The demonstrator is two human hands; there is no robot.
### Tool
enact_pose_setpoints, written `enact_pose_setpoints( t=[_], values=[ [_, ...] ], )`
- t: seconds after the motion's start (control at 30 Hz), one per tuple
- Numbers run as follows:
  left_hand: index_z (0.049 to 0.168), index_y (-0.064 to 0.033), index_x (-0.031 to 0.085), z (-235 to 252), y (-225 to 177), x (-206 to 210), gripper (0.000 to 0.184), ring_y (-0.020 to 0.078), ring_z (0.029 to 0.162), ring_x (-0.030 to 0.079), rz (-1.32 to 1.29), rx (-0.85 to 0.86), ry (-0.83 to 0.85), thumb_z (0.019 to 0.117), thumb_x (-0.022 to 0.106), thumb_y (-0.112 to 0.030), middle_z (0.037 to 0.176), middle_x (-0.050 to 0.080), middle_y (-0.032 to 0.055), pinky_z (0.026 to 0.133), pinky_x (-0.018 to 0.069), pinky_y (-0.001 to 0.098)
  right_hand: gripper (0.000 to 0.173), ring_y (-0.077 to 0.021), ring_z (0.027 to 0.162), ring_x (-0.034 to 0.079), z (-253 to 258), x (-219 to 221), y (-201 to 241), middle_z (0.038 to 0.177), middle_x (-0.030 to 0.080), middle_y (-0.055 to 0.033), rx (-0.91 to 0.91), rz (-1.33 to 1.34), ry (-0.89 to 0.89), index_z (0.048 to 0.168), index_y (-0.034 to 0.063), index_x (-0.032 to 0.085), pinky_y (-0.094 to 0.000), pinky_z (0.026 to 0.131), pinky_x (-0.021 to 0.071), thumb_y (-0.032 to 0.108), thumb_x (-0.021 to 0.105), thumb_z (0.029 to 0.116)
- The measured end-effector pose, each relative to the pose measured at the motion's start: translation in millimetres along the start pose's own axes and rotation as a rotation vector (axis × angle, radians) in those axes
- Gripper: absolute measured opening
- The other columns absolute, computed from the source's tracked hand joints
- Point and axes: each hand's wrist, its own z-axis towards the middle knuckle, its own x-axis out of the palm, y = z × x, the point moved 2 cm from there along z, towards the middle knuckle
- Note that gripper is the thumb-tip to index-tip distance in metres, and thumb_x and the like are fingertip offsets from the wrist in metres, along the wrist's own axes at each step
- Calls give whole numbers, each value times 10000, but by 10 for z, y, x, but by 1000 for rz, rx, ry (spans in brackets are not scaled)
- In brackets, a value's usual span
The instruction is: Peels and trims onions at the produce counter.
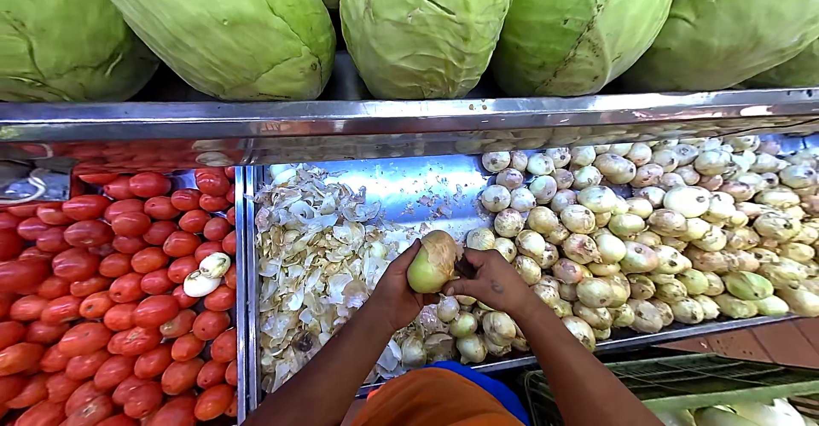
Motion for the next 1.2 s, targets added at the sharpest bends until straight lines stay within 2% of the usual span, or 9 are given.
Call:
enact_pose_setpoints(
  t=[0.07, 0.17, 0.37, 0.47, 0.53, 0.67, 0.8, 0.97, 1.2],
  values=[
    [1269, -88, 619, 2, 3, -4, 583, 272, 793, 699, 47, -17, -101, 1047, 397, -579, 1049, 685, 205, 618, 586, 364, 614, -131, 569, 568, -11, 22, 55, 602, 569, 31, -104, -279, -75, 759, 161, 668, -406, 559, 501, 773, 680, 798],
    [1360, -83, 576, 8, -29, -46, 561, 338, 1028, 684, 28, -23, -161, 1046, 457, -533, 1199, 659, 210, 885, 582, 501, 639, -152, 548, 602, -53, 96, 102, 584, 565, 14, -293, -551, -117, 704, 155, 639, -417, 511, 509, 743, 528, 926],
    [1397, -53, 529, -1, -171, -173, 492, 366, 1124, 644, -18, 38, -90, 1068, 433, -407, 1311, 600, 230, 940, 552, 521, 678, -293, 627, 653, -303, 224, 158, 643, 597, -100, -346, -571, 353, 776, 81, 622, -527, 572, 519, 693, 433, 999],
    [1466, -125, 463, -87, -263, -298, 559, 324, 1163, 623, 82, 72, 218, 943, 562, -298, 1369, 572, 190, 956, 536, 496, 477, -376, 949, 700, -255, 135, 12, 998, 703, -187, 115, -540, 491, 1187, 47, 644, -609, 844, 546, 488, 576, 1018],
    [1548, -220, 376, -140, -332, -348, 763, 303, 1137, 632, 211, 83, 351, 858, 696, -283, 1394, 554, 180, 917, 556, 464, 374, -355, 1081, 666, -184, 19, -59, 1168, 663, -189, 276, -449, 479, 1364, 52, 534, -573, 957, 523, 244, 525, 1044],
    [1468, -229, 536, -190, -344, -401, 768, 250, 1012, 685, 280, 96, 483, 825, 773, -576, 1285, 635, 172, 808, 605, 383, 245, -168, 923, 699, -133, -154, -99, 1023, 700, -66, 97, 25, 242, 1167, 44, 627, -385, 873, 589, 171, 436, 1081],
    [1332, -144, 649, -145, -193, -387, 861, 277, 1015, 693, 137, 84, 463, 723, 758, -743, 1189, 682, 166, 863, 598, 434, 219, -187, 835, 712, -60, -25, 9, 922, 704, -77, 52, 508, 272, 1161, 32, 607, -396, 823, 619, 190, 489, 1066],
    [1283, -121, 639, -74, -31, -312, 781, 268, 932, 701, -15, 132, 444, 795, 704, -727, 1156, 684, 182, 792, 594, 379, 320, -166, 700, 652, -66, 93, 30, 860, 684, -48, 115, 350, 123, 1143, 101, 631, -363, 651, 573, 258, 770, 900],
    [1340, -97, 548, -113, 46, -311, 858, 213, 788, 685, 140, 93, 197, 827, 617, -781, 1087, 678, 168, 668, 582, 327, 526, -92, 601, 535, -35, -16, 73, 674, 582, 38, 126, 22, 119, 905, 157, 664, -326, 595, 477, 602, 871, 717]
  ],
)
